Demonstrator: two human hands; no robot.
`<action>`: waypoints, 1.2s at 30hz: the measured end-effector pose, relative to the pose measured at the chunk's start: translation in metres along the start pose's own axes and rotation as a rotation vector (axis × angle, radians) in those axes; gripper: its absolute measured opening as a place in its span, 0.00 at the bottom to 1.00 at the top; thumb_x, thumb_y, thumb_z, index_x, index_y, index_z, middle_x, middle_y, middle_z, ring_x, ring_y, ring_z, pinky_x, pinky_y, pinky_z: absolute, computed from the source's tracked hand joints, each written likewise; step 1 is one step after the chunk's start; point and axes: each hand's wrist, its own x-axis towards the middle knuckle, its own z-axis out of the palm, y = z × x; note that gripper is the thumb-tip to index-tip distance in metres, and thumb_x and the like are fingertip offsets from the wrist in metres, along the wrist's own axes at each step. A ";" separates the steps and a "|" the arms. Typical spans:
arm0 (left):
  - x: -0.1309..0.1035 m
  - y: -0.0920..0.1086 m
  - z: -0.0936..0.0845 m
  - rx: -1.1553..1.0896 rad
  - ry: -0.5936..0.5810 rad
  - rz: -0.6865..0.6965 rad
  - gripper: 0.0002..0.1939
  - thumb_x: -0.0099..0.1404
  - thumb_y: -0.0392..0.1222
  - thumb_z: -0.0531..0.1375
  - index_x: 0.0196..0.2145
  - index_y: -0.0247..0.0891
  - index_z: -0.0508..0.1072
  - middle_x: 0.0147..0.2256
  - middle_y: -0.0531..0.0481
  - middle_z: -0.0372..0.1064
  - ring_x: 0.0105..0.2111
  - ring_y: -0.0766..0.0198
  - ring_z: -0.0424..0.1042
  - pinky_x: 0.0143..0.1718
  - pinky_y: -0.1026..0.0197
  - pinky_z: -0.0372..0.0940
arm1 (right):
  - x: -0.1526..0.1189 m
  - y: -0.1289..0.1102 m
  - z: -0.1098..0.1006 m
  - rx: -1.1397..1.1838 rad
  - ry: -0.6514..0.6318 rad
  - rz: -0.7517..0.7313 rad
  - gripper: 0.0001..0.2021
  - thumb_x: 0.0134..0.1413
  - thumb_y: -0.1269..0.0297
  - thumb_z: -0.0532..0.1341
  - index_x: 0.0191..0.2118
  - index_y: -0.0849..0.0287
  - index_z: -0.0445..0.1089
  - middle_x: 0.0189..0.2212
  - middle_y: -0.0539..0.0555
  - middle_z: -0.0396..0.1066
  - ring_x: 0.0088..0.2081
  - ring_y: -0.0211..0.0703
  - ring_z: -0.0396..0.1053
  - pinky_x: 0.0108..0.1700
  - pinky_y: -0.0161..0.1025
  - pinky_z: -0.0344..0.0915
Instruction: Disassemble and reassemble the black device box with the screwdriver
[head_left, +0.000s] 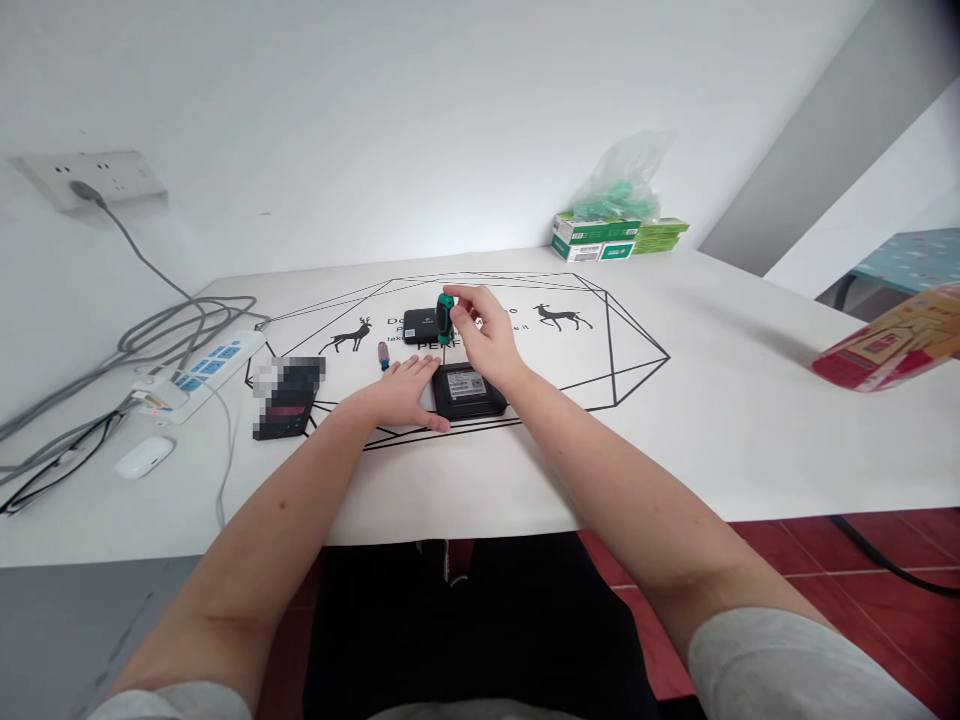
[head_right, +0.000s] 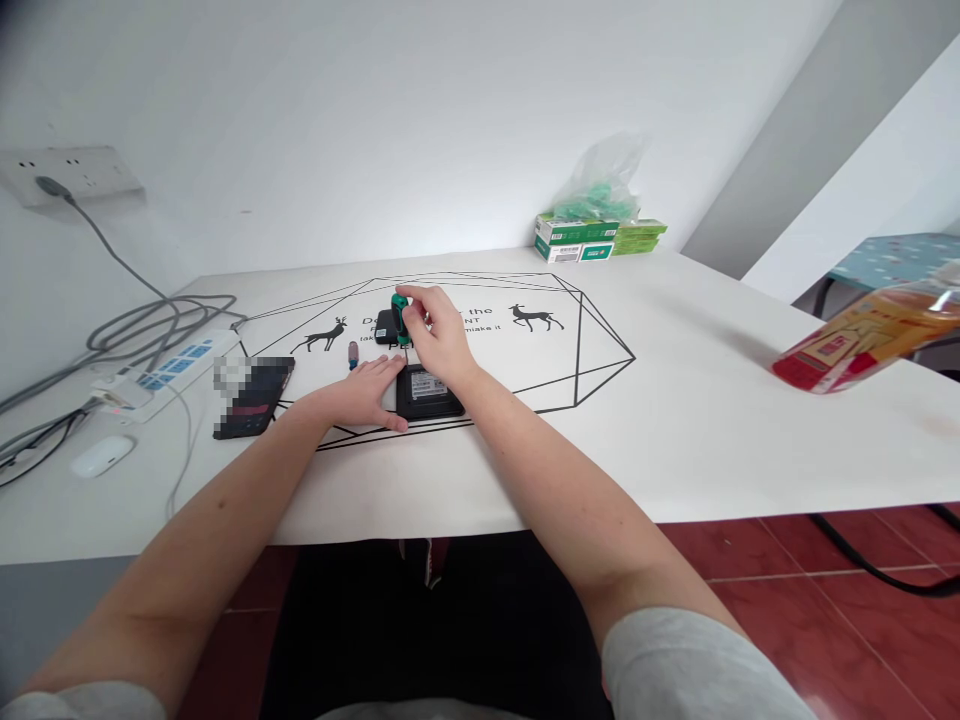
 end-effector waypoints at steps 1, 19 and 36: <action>0.000 0.000 0.000 0.000 0.001 -0.001 0.74 0.59 0.85 0.59 0.83 0.34 0.34 0.83 0.32 0.28 0.82 0.33 0.30 0.80 0.33 0.36 | 0.000 0.001 0.000 0.021 0.002 0.027 0.15 0.75 0.50 0.58 0.55 0.49 0.77 0.41 0.54 0.76 0.42 0.49 0.73 0.49 0.52 0.75; -0.002 0.003 -0.002 0.023 0.003 -0.012 0.73 0.59 0.82 0.60 0.83 0.32 0.36 0.83 0.30 0.29 0.82 0.34 0.30 0.80 0.33 0.36 | 0.002 -0.002 0.012 0.363 -0.070 0.220 0.19 0.63 0.43 0.70 0.49 0.46 0.68 0.58 0.54 0.79 0.46 0.46 0.76 0.51 0.51 0.78; 0.001 0.001 0.000 0.026 -0.002 -0.014 0.75 0.59 0.83 0.60 0.83 0.31 0.35 0.83 0.31 0.28 0.82 0.34 0.30 0.80 0.35 0.36 | 0.003 0.004 0.001 0.110 -0.051 0.112 0.21 0.73 0.40 0.60 0.56 0.47 0.79 0.44 0.54 0.76 0.45 0.48 0.72 0.55 0.53 0.74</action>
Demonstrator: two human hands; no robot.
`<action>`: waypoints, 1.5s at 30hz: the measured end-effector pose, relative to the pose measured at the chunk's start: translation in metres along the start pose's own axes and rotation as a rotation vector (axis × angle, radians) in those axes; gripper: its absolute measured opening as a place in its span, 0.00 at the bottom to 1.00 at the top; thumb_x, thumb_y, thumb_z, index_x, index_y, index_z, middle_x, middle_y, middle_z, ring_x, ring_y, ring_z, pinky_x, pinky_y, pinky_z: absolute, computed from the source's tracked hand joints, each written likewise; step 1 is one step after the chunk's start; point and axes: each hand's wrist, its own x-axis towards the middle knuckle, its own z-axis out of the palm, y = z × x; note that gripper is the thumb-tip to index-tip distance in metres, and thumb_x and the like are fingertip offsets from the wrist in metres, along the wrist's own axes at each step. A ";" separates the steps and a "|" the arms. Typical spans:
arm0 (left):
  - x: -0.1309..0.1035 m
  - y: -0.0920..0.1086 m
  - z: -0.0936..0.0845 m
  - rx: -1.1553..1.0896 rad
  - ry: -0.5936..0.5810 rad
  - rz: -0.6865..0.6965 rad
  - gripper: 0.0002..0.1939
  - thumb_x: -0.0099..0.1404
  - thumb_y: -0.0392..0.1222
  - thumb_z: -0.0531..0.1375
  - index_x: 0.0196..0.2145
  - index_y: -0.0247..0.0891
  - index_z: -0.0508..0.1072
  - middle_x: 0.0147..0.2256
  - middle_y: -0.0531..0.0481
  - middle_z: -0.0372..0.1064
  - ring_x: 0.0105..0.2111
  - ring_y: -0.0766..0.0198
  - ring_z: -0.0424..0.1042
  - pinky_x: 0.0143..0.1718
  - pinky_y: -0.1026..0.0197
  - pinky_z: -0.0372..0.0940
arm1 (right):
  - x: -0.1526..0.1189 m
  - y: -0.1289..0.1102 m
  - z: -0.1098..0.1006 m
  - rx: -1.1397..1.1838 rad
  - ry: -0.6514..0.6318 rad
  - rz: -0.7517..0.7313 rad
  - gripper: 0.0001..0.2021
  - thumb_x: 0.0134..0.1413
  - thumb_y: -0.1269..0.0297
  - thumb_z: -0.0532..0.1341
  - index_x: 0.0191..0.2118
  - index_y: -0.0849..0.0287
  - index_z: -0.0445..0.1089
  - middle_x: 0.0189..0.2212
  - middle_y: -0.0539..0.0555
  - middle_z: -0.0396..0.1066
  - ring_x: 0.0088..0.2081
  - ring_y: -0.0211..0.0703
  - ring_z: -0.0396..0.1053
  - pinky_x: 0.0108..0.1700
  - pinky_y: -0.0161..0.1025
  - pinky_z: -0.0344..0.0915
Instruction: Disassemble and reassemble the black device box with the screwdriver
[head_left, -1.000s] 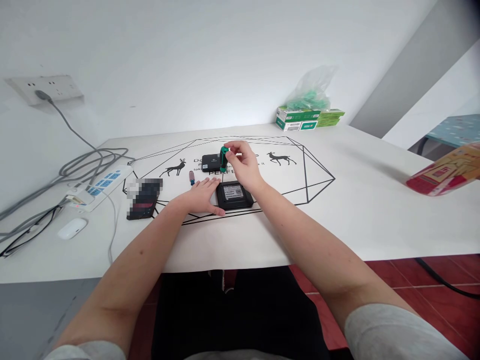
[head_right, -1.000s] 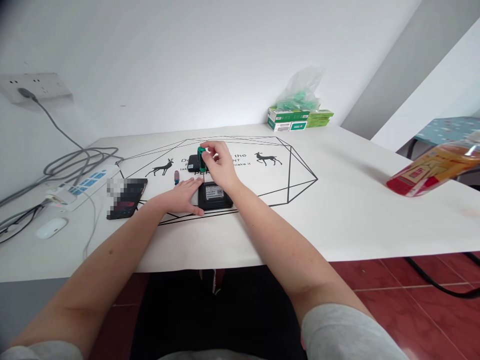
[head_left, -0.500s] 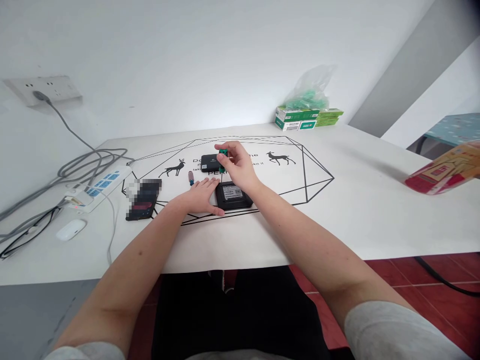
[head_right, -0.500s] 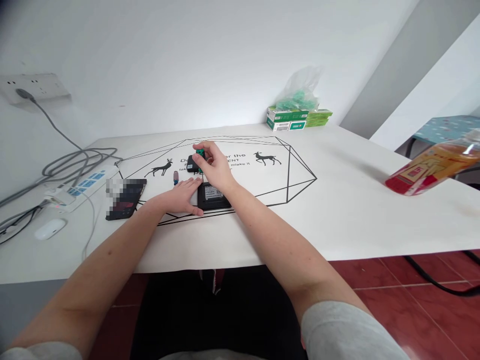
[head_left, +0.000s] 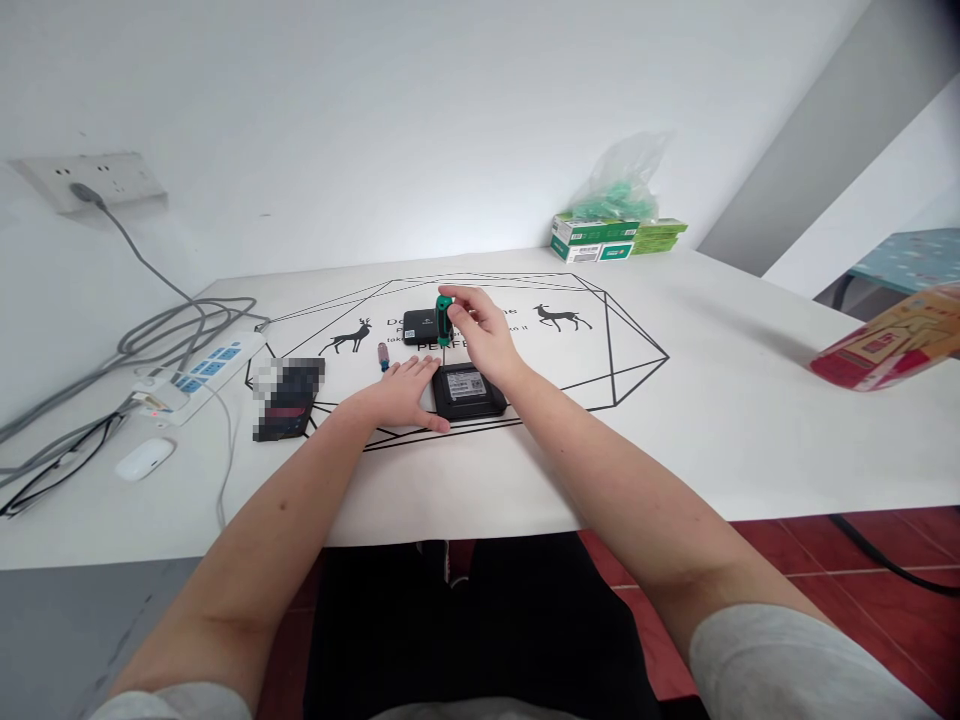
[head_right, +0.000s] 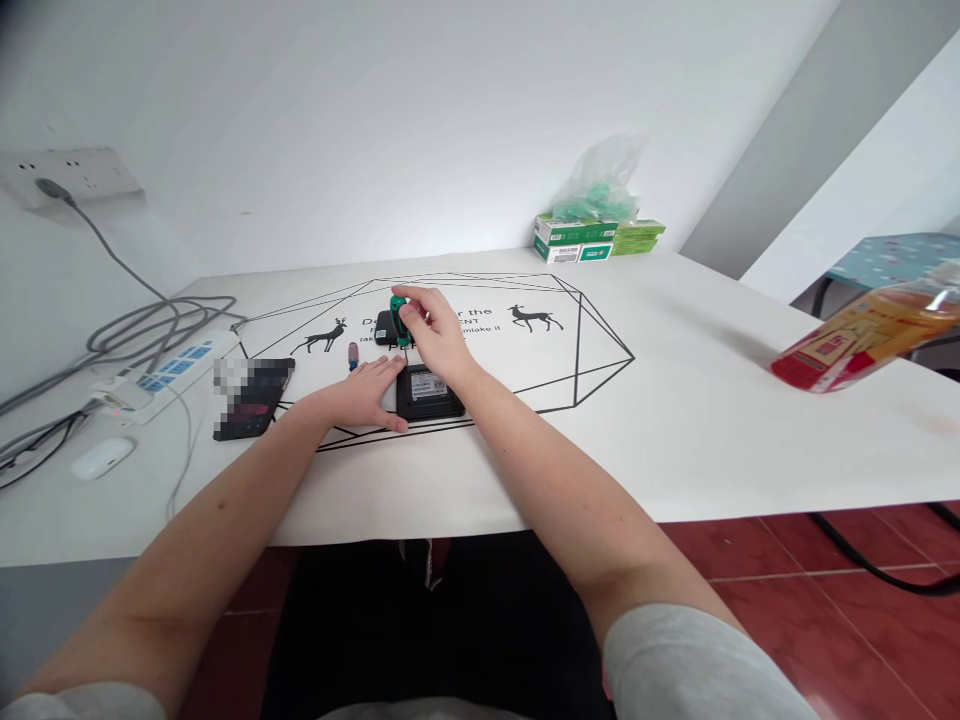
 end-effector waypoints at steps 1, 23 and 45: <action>0.000 0.000 0.000 -0.002 -0.002 0.001 0.74 0.59 0.83 0.60 0.83 0.32 0.35 0.83 0.31 0.28 0.82 0.34 0.30 0.80 0.35 0.36 | 0.000 0.001 0.000 0.001 -0.001 0.004 0.20 0.74 0.42 0.59 0.56 0.47 0.79 0.43 0.53 0.75 0.43 0.48 0.72 0.54 0.53 0.74; -0.002 0.000 -0.001 -0.005 0.018 0.010 0.74 0.58 0.83 0.61 0.83 0.34 0.36 0.82 0.30 0.30 0.82 0.30 0.31 0.79 0.31 0.40 | -0.004 -0.006 0.010 0.143 -0.007 0.077 0.24 0.65 0.35 0.66 0.53 0.47 0.76 0.52 0.54 0.81 0.48 0.48 0.76 0.51 0.51 0.77; -0.002 -0.001 -0.001 -0.015 0.004 0.012 0.73 0.60 0.84 0.59 0.83 0.33 0.35 0.83 0.31 0.29 0.82 0.34 0.30 0.80 0.33 0.36 | -0.001 0.000 0.006 0.160 -0.065 0.078 0.16 0.68 0.46 0.65 0.53 0.47 0.69 0.67 0.58 0.71 0.48 0.46 0.77 0.55 0.53 0.78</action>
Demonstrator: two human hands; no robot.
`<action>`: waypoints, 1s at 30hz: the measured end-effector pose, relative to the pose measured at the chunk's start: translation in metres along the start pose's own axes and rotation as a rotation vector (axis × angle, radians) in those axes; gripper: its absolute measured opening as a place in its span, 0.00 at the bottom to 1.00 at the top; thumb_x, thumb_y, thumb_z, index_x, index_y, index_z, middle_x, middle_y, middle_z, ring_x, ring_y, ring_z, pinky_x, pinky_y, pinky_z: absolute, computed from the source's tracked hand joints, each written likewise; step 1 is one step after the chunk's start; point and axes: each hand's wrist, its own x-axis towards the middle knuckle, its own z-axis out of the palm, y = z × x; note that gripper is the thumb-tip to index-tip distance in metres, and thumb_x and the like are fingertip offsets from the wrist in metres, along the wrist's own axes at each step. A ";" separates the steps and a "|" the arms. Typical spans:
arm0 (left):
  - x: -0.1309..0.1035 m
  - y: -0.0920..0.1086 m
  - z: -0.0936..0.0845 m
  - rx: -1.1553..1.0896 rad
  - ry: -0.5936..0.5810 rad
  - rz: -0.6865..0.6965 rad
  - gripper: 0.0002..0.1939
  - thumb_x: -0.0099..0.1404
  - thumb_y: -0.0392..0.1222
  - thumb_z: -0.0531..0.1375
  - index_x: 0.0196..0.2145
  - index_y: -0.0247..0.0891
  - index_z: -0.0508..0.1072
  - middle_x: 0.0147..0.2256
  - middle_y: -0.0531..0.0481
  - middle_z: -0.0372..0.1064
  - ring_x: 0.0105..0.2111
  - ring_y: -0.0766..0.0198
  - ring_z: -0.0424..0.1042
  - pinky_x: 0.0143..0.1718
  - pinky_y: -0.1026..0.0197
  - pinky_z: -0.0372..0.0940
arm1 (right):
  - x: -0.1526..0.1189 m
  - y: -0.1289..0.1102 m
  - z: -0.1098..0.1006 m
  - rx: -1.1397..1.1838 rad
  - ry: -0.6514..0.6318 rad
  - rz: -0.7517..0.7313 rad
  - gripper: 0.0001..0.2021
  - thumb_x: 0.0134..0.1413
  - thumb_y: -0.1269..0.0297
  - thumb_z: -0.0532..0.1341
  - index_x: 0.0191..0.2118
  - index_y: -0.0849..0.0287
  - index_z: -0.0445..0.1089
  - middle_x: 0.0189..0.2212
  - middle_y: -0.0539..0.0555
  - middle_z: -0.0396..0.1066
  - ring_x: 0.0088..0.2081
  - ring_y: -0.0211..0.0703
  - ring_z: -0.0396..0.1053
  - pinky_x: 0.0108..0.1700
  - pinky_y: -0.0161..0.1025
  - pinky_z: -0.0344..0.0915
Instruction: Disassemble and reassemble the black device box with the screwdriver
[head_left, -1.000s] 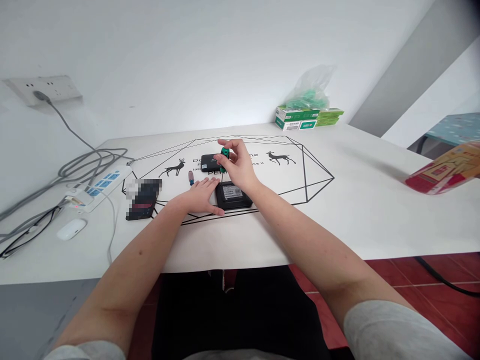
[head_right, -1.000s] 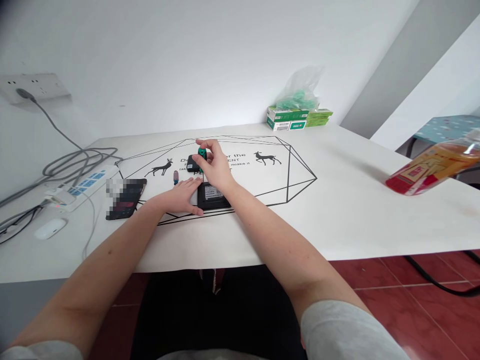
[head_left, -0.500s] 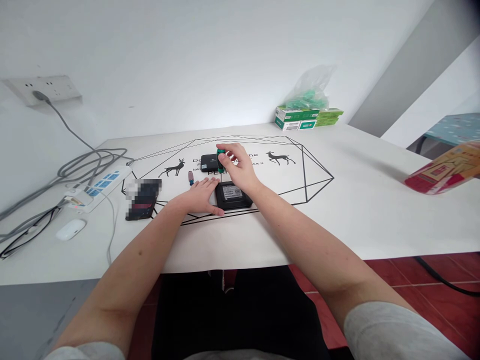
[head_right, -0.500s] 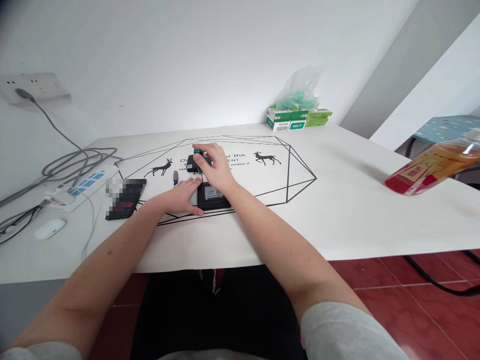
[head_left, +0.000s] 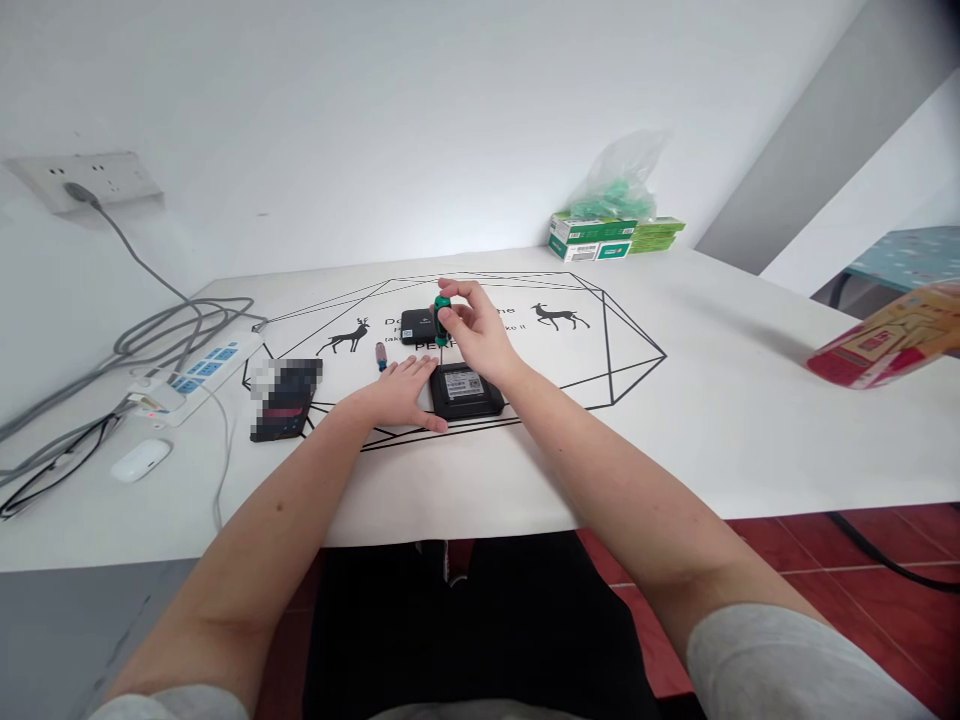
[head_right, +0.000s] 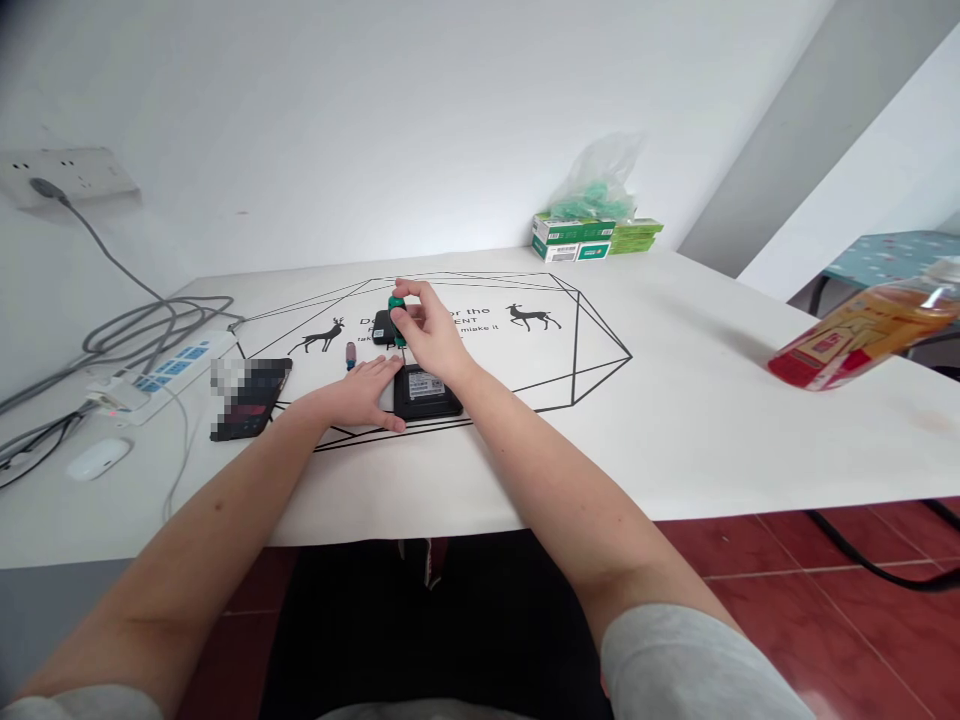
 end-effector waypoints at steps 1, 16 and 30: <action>0.000 0.000 0.000 0.000 0.002 0.000 0.73 0.60 0.84 0.59 0.83 0.33 0.35 0.83 0.31 0.29 0.82 0.34 0.30 0.80 0.33 0.36 | -0.001 0.000 0.002 0.027 -0.019 0.027 0.16 0.68 0.46 0.65 0.53 0.47 0.67 0.68 0.57 0.71 0.46 0.45 0.78 0.55 0.53 0.78; 0.002 -0.001 0.002 0.004 0.014 0.003 0.73 0.59 0.83 0.61 0.83 0.36 0.35 0.83 0.32 0.30 0.82 0.33 0.31 0.79 0.32 0.37 | -0.004 -0.007 -0.003 -0.215 0.055 -0.095 0.20 0.71 0.40 0.62 0.55 0.47 0.77 0.53 0.55 0.80 0.51 0.52 0.74 0.58 0.55 0.72; 0.001 -0.001 0.001 0.003 0.002 -0.003 0.73 0.59 0.82 0.61 0.83 0.36 0.34 0.83 0.33 0.29 0.82 0.34 0.30 0.80 0.33 0.37 | -0.001 0.009 -0.005 -0.179 0.089 -0.064 0.22 0.72 0.37 0.59 0.56 0.47 0.74 0.57 0.58 0.73 0.54 0.51 0.73 0.53 0.51 0.77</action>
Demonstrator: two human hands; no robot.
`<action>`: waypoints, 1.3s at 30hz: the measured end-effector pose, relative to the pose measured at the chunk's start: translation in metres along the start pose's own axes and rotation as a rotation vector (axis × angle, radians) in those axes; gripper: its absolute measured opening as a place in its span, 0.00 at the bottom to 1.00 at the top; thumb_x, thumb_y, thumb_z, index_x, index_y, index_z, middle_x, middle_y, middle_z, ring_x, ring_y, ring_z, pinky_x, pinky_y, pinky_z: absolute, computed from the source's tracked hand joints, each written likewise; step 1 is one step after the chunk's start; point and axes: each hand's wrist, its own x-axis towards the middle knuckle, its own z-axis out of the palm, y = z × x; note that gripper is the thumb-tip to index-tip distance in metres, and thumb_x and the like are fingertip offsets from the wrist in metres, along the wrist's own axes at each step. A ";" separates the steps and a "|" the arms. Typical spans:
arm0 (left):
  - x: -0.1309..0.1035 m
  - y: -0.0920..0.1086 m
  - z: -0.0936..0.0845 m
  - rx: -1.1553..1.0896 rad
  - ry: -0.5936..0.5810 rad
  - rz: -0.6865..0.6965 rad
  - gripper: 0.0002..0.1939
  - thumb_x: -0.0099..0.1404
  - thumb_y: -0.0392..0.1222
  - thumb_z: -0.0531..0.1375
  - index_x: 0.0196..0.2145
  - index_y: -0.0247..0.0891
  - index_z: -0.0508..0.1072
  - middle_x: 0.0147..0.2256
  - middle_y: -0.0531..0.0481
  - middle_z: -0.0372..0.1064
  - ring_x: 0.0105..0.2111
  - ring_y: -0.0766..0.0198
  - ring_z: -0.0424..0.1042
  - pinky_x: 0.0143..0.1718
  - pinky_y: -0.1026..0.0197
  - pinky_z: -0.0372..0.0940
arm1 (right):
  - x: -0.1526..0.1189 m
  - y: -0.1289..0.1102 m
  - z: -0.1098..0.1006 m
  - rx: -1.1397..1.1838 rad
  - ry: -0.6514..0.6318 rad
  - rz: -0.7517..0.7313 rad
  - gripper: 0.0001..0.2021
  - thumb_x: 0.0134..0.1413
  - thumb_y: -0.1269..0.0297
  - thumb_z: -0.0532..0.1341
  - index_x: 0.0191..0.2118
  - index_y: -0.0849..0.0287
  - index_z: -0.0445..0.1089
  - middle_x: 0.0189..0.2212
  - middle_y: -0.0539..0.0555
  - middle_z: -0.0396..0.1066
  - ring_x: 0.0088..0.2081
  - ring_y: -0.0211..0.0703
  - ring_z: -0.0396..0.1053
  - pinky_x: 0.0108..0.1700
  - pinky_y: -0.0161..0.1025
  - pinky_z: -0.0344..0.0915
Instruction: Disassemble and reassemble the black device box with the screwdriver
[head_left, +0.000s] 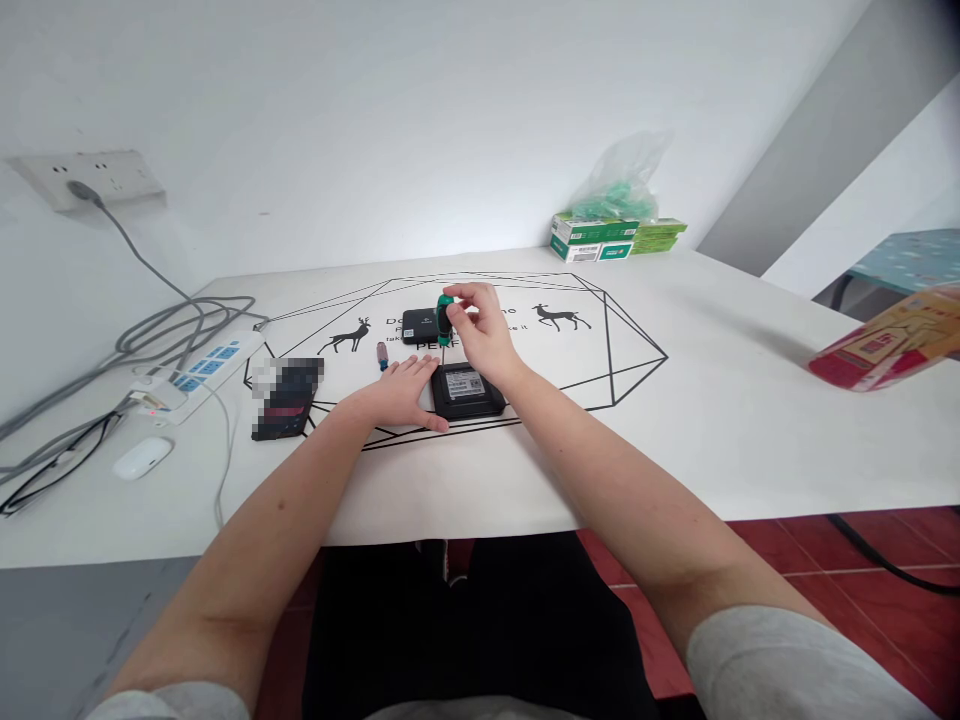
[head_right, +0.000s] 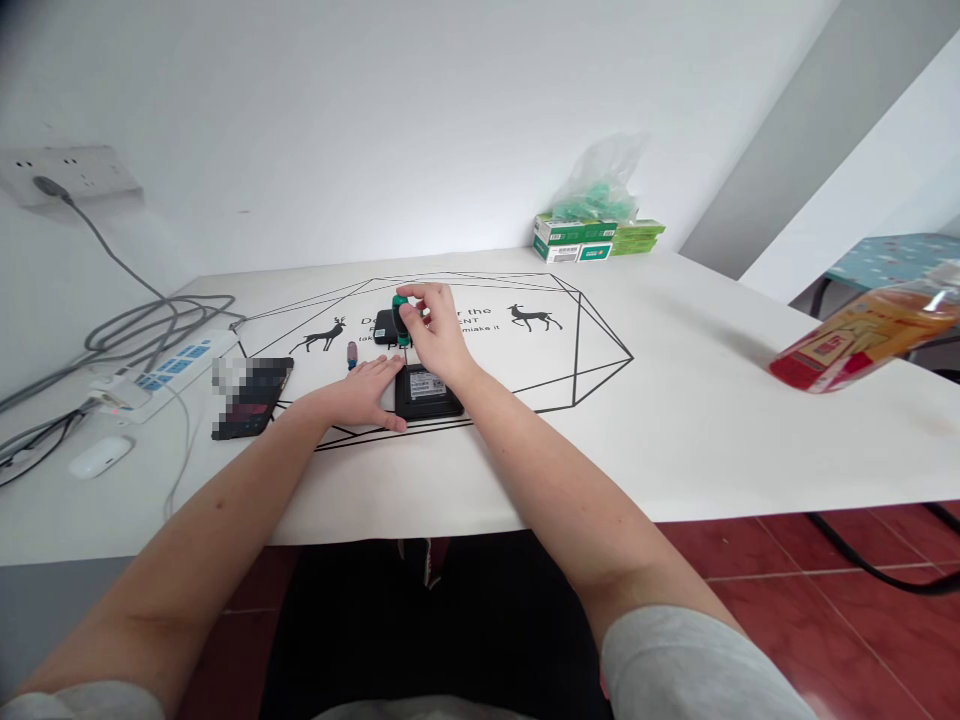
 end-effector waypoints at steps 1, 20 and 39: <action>0.000 0.000 0.000 -0.001 0.002 0.002 0.73 0.59 0.82 0.61 0.83 0.36 0.34 0.83 0.33 0.28 0.82 0.34 0.30 0.80 0.33 0.37 | 0.000 0.000 0.001 0.019 -0.017 0.011 0.22 0.71 0.37 0.61 0.56 0.47 0.72 0.60 0.59 0.71 0.55 0.51 0.73 0.52 0.50 0.77; 0.000 0.003 -0.001 0.002 -0.003 -0.012 0.74 0.59 0.82 0.61 0.83 0.31 0.35 0.82 0.30 0.29 0.82 0.33 0.30 0.80 0.33 0.36 | -0.006 -0.017 0.000 -0.058 -0.091 -0.108 0.20 0.74 0.41 0.59 0.58 0.48 0.75 0.57 0.58 0.77 0.57 0.53 0.73 0.60 0.56 0.73; 0.001 0.001 0.001 0.002 0.008 0.004 0.74 0.59 0.80 0.63 0.83 0.30 0.36 0.82 0.29 0.30 0.82 0.33 0.31 0.79 0.32 0.37 | -0.004 -0.019 0.000 -0.022 -0.116 -0.018 0.17 0.75 0.58 0.54 0.61 0.52 0.72 0.62 0.61 0.72 0.55 0.49 0.74 0.55 0.51 0.77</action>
